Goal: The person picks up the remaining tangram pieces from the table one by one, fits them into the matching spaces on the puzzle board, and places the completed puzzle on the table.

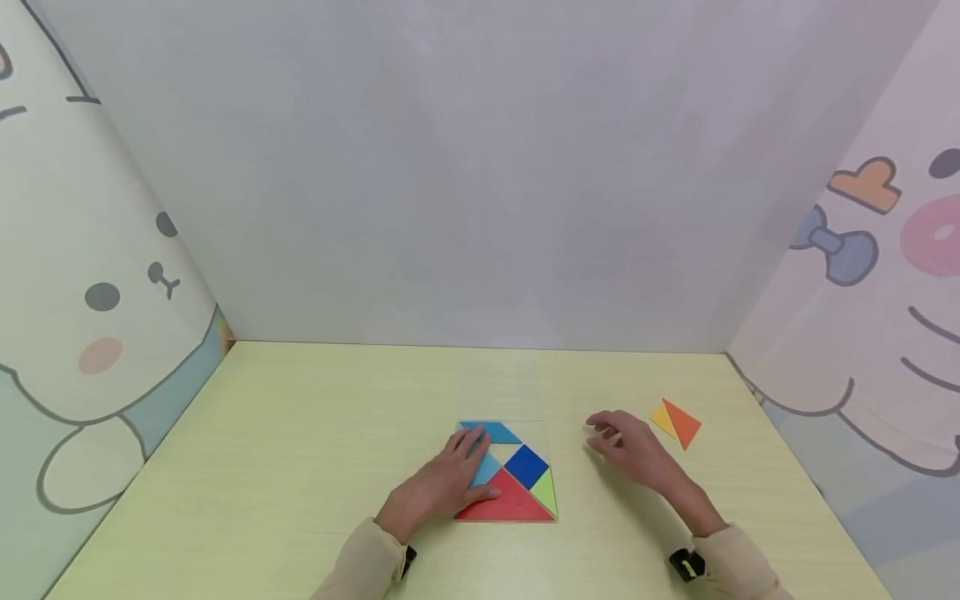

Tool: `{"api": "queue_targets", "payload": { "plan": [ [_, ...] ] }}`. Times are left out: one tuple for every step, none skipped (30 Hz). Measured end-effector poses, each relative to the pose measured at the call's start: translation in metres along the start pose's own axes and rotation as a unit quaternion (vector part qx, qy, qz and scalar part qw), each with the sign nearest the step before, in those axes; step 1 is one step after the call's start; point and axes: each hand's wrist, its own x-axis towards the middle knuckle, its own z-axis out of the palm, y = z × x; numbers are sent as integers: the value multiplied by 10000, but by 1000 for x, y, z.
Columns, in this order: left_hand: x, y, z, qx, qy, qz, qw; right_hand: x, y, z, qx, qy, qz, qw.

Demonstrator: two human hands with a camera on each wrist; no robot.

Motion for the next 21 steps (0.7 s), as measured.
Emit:
{"api": "queue_targets", "payload": {
  "plan": [
    [0,0,0,5,7,9,10000,-1,1,-1,-23,11,25,10000],
    [0,0,0,15,11,10,10000,-1,1,-2,-48,35,47,10000],
    [0,-1,1,24,22,20,10000,-1,2,-3,-66,58,75,9999],
    [0,-1,1,26,22,21,10000,-2,2,-4,-87,74,90,9999],
    [0,-1,1,41,29,24,10000,-2,3,-5,-110,103,92,9998],
    [1,-1,2,46,33,26,10000,-3,4,-6,-131,134,89,9998],
    [1,-1,2,57,40,31,10000,-3,4,-7,-154,170,79,9997],
    [0,-1,2,69,41,31,10000,-3,5,-8,-162,204,63,9996],
    [0,-1,2,75,47,37,10000,-3,6,-9,-163,228,40,9996],
    [0,-1,2,86,45,34,9999,-3,7,-10,-172,250,30,9995],
    [0,-1,2,98,52,38,9999,-3,8,-11,-169,273,12,9995],
    [0,-1,2,107,59,40,9999,-3,10,-11,-163,293,-8,9994],
    [0,0,2,118,67,48,9999,-3,11,-12,-163,308,-14,9994],
    [0,0,1,128,65,45,9999,-3,12,-12,-146,317,-4,9994],
    [0,0,1,128,61,42,9999,-4,13,-13,-136,323,19,9994],
    [0,0,1,134,64,43,9999,-4,14,-13,-136,335,34,9993],
    [0,0,1,131,63,44,9999,-4,15,-14,-131,341,51,9993],
    [0,0,1,129,62,44,9999,-4,16,-14,-138,340,86,9993],
    [0,0,2,120,58,42,9999,-4,17,-15,-154,333,130,9992],
    [0,0,2,110,53,36,9999,-4,18,-15,-152,330,172,9992],
    [0,-1,2,102,51,33,9999,-4,19,-16,-165,328,201,9991]
  ]
}}
